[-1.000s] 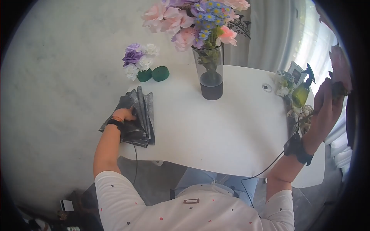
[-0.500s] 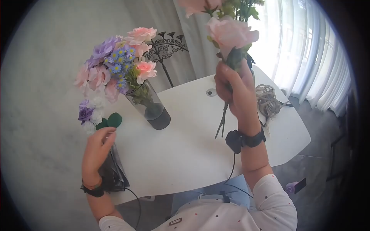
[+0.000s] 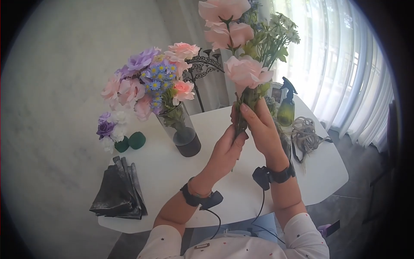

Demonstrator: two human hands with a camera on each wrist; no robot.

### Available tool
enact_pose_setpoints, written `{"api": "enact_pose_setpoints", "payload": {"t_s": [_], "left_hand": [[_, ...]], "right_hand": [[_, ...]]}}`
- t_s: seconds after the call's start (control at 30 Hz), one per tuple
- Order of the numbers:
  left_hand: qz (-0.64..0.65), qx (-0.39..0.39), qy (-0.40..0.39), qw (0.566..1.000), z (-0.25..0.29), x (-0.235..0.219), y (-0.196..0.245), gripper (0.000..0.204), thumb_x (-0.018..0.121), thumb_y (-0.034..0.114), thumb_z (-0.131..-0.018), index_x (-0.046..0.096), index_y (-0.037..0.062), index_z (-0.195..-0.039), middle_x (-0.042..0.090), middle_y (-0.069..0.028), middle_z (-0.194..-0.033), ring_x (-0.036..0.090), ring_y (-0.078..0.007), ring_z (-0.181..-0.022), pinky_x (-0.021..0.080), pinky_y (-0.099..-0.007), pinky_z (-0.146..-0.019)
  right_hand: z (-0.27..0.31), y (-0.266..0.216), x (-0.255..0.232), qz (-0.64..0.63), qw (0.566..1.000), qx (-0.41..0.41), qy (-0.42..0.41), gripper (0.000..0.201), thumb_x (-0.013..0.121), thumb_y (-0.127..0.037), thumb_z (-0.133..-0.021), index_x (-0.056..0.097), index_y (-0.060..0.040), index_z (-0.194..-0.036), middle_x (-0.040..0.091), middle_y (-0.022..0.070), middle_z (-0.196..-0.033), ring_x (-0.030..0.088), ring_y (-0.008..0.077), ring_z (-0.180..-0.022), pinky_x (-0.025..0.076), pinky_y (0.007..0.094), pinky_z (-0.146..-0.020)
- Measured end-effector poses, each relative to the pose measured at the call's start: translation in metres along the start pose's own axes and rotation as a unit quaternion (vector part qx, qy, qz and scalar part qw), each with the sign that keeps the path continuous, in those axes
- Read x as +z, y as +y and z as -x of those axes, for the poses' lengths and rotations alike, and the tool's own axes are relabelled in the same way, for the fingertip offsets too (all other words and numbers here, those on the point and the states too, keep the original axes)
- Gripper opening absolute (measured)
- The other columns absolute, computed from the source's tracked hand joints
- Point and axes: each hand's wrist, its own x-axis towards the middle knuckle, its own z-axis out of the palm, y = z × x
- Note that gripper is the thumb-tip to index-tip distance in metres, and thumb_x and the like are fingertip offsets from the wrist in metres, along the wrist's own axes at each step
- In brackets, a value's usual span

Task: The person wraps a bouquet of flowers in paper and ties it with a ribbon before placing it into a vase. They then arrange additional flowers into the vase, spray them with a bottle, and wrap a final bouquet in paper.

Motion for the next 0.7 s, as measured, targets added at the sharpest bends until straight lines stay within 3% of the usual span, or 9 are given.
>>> {"api": "enact_pose_setpoints", "payload": {"t_s": [0.07, 0.1, 0.23, 0.33, 0.4, 0.47, 0.5, 0.63, 0.7], "left_hand": [[-0.129, 0.046, 0.082, 0.987, -0.004, -0.005, -0.009, 0.027, 0.042, 0.029, -0.101, 0.047, 0.0026, -0.102, 0.042, 0.0040, -0.073, 0.038, -0.0030, -0.061, 0.035, -0.0194, -0.053], [-0.116, 0.073, 0.103, 0.985, -0.007, -0.004, -0.011, 0.027, 0.045, 0.031, -0.100, 0.048, 0.0039, -0.100, 0.040, 0.0065, -0.071, 0.034, -0.0010, -0.059, 0.027, -0.0176, -0.051], [-0.044, 0.069, 0.133, 0.988, -0.013, -0.013, -0.014, 0.025, 0.045, 0.028, -0.100, 0.048, 0.0036, -0.099, 0.040, 0.0067, -0.071, 0.030, 0.0010, -0.057, 0.023, -0.0160, -0.048], [-0.039, 0.079, 0.155, 0.984, -0.014, -0.021, -0.022, 0.023, 0.045, 0.027, -0.100, 0.048, 0.0041, -0.097, 0.041, 0.0064, -0.071, 0.029, 0.0009, -0.057, 0.024, -0.0161, -0.048], [-0.041, 0.076, 0.153, 0.985, -0.013, -0.025, -0.025, 0.021, 0.045, 0.026, -0.100, 0.046, 0.0050, -0.098, 0.042, 0.0053, -0.072, 0.030, 0.0003, -0.058, 0.024, -0.0162, -0.049], [-0.081, 0.126, 0.188, 0.971, -0.013, -0.029, -0.031, 0.019, 0.044, 0.025, -0.100, 0.044, 0.0058, -0.100, 0.044, 0.0037, -0.073, 0.033, -0.0009, -0.060, 0.025, -0.0167, -0.050], [-0.074, 0.114, 0.181, 0.974, -0.011, -0.032, -0.028, 0.018, 0.043, 0.025, -0.100, 0.042, 0.0067, -0.100, 0.045, 0.0022, -0.075, 0.035, -0.0022, -0.061, 0.028, -0.0175, -0.051], [-0.064, 0.169, 0.213, 0.960, -0.016, -0.039, -0.026, 0.018, 0.041, 0.025, -0.101, 0.040, 0.0077, -0.096, 0.045, 0.0016, -0.076, 0.033, -0.0017, -0.059, 0.027, -0.0161, -0.050], [-0.066, 0.170, 0.230, 0.956, -0.015, -0.050, -0.020, 0.018, 0.040, 0.025, -0.102, 0.040, 0.0078, -0.095, 0.043, 0.0025, -0.074, 0.032, -0.0014, -0.058, 0.026, -0.0161, -0.049]], "right_hand": [[-0.006, 0.005, -0.011, 0.094, 0.995, -0.045, -0.014, 0.032, 0.051, -0.014, -0.096, 0.041, -0.0001, -0.123, 0.054, 0.0039, -0.097, 0.052, 0.0090, -0.081, 0.047, 0.0250, -0.071], [-0.008, 0.004, -0.013, 0.097, 0.994, -0.047, -0.009, 0.032, 0.051, -0.014, -0.096, 0.041, -0.0001, -0.123, 0.054, 0.0039, -0.097, 0.052, 0.0090, -0.081, 0.047, 0.0250, -0.071], [-0.012, -0.002, -0.020, 0.151, 0.988, -0.006, -0.035, 0.029, 0.057, -0.012, -0.094, 0.048, 0.0021, -0.118, 0.058, 0.0043, -0.102, 0.053, 0.0081, -0.085, 0.047, 0.0255, -0.072], [-0.015, 0.002, -0.019, 0.157, 0.987, 0.001, -0.032, 0.027, 0.058, -0.010, -0.091, 0.050, 0.0027, -0.113, 0.062, 0.0050, -0.096, 0.054, 0.0075, -0.076, 0.046, 0.0227, -0.063], [-0.016, 0.000, -0.018, 0.154, 0.986, 0.057, -0.038, 0.026, 0.058, -0.008, -0.089, 0.051, 0.0025, -0.112, 0.062, 0.0043, -0.086, 0.054, 0.0072, -0.064, 0.043, 0.0213, -0.053], [-0.016, 0.005, -0.017, 0.148, 0.987, 0.050, -0.033, 0.026, 0.058, -0.007, -0.089, 0.050, 0.0019, -0.111, 0.061, 0.0039, -0.083, 0.053, 0.0070, -0.060, 0.041, 0.0213, -0.050], [-0.017, 0.007, -0.017, 0.142, 0.988, 0.042, -0.030, 0.026, 0.058, -0.007, -0.088, 0.050, 0.0014, -0.111, 0.060, 0.0035, -0.080, 0.052, 0.0069, -0.057, 0.040, 0.0213, -0.047], [-0.018, 0.006, -0.018, 0.162, 0.986, 0.038, -0.022, 0.026, 0.058, -0.007, -0.088, 0.049, 0.0003, -0.112, 0.058, 0.0029, -0.079, 0.050, 0.0066, -0.055, 0.039, 0.0212, -0.047], [-0.018, 0.004, -0.014, 0.113, 0.994, 0.002, 0.014, 0.026, 0.056, -0.006, -0.090, 0.048, -0.0009, -0.114, 0.056, 0.0027, -0.078, 0.048, 0.0066, -0.053, 0.038, 0.0214, -0.046]]}}
